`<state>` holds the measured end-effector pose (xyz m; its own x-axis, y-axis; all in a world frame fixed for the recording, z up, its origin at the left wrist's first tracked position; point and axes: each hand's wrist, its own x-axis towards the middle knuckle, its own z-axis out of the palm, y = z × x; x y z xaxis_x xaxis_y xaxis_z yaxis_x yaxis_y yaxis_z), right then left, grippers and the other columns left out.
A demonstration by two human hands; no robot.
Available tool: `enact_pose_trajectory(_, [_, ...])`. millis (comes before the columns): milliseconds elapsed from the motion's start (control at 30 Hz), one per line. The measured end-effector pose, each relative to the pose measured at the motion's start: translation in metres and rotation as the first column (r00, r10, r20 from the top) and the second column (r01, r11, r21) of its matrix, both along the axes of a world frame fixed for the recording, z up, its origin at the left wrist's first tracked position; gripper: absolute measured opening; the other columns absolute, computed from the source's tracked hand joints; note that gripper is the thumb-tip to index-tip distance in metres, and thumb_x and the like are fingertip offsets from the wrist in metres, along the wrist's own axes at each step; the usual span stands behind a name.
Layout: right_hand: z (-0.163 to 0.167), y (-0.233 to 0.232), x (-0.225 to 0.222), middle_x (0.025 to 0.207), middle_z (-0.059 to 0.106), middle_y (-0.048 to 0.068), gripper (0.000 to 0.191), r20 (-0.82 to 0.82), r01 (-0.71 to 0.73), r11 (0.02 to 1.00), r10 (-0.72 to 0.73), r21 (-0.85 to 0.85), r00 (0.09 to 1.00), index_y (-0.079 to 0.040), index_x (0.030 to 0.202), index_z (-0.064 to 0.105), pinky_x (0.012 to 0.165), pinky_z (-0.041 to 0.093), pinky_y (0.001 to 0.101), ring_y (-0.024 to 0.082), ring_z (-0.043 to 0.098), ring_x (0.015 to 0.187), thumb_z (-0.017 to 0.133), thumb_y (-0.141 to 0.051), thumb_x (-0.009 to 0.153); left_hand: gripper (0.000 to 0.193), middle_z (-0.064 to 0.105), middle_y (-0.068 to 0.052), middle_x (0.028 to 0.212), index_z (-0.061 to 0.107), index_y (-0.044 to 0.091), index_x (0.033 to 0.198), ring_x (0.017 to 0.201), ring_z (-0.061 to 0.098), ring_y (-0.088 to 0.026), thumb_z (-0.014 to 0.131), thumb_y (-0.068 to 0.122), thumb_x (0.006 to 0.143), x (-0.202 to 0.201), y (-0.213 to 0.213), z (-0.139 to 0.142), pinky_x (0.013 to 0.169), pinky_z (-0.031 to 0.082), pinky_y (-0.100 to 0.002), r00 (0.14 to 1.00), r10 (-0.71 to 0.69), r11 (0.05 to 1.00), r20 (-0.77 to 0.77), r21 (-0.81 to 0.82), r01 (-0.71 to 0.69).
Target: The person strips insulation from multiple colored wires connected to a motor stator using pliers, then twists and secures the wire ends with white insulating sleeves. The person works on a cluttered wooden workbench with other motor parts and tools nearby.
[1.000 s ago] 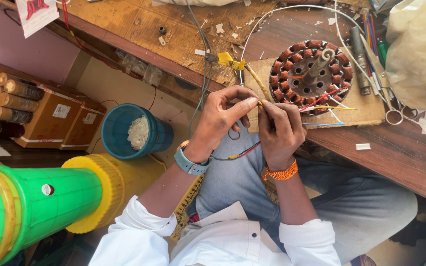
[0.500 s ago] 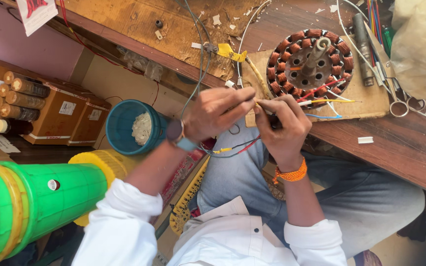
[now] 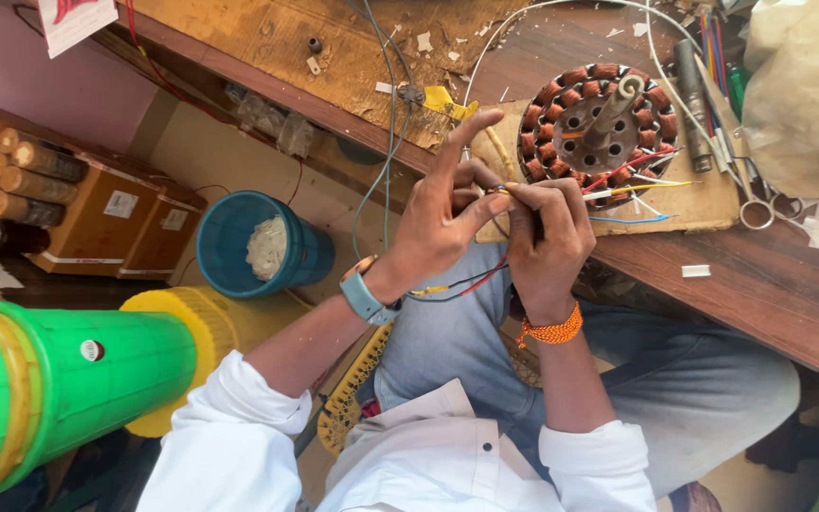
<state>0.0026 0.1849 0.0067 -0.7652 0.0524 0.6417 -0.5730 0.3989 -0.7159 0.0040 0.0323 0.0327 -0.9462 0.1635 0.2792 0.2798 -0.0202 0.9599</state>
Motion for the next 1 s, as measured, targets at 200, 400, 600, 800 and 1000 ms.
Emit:
enact_pose_trajectory(200, [0.007,-0.009,-0.004,0.092,0.06,0.012,0.015,0.044,0.049,0.999,-0.05,0.009,0.998,-0.001,0.104,0.068,0.072,0.051,0.0372,0.026,0.063,0.081,0.076,0.008,0.095,0.053,0.071,-0.014,0.126,0.045,0.015,0.148,0.09,0.073,-0.013,0.072,0.013,0.103,0.062,0.002,0.012,0.08,0.062,-0.029,0.909,-0.09,0.947,-0.407,-0.317,-0.047])
enact_pose_trajectory(400, [0.043,0.002,0.01,0.111,0.071,0.009,0.03,0.35,-0.17,0.915,0.304,-0.366,0.886,-0.001,0.132,0.064,0.055,0.051,0.0246,0.011,0.064,0.063,0.06,-0.006,0.104,0.086,0.074,-0.003,0.11,0.023,0.01,0.161,0.085,0.07,-0.008,0.078,0.026,0.097,0.061,-0.023,0.03,0.076,0.058,-0.025,0.967,0.222,0.957,-0.127,-0.159,-0.241])
enact_pose_trajectory(600, [0.066,0.062,0.038,0.115,0.068,0.014,0.022,0.106,0.068,0.877,-0.02,-0.476,0.994,0.002,0.126,0.056,0.055,0.052,0.0231,0.011,0.067,0.072,0.052,-0.015,0.112,0.076,0.071,-0.015,0.133,0.033,0.015,0.16,0.089,0.072,-0.014,0.073,0.022,0.095,0.026,-0.017,0.016,0.074,0.059,-0.027,0.969,0.183,0.97,0.165,-0.192,-0.151])
enact_pose_trajectory(800, [0.055,0.133,0.012,0.12,0.072,0.018,0.018,0.252,0.09,0.772,0.093,-0.63,0.963,0.001,0.131,0.059,0.064,0.055,0.0286,0.015,0.064,0.073,0.056,-0.007,0.115,0.072,0.05,-0.012,0.154,0.033,0.014,0.155,0.082,0.074,-0.009,0.068,0.024,0.092,0.014,0.01,0.005,0.057,0.057,-0.023,0.937,-0.05,0.996,0.346,0.087,0.021])
enact_pose_trajectory(1000, [0.032,0.115,0.02,0.117,0.073,0.02,0.027,0.431,0.083,0.791,0.24,-0.607,0.87,0.001,0.131,0.062,0.06,0.056,0.0266,0.016,0.069,0.069,0.05,-0.007,0.108,0.068,0.065,-0.012,0.101,0.044,0.013,0.157,0.068,0.06,-0.007,0.07,0.027,0.096,-0.016,0.009,0.007,0.052,0.047,-0.021,0.845,-0.184,0.905,0.502,0.421,-0.053])
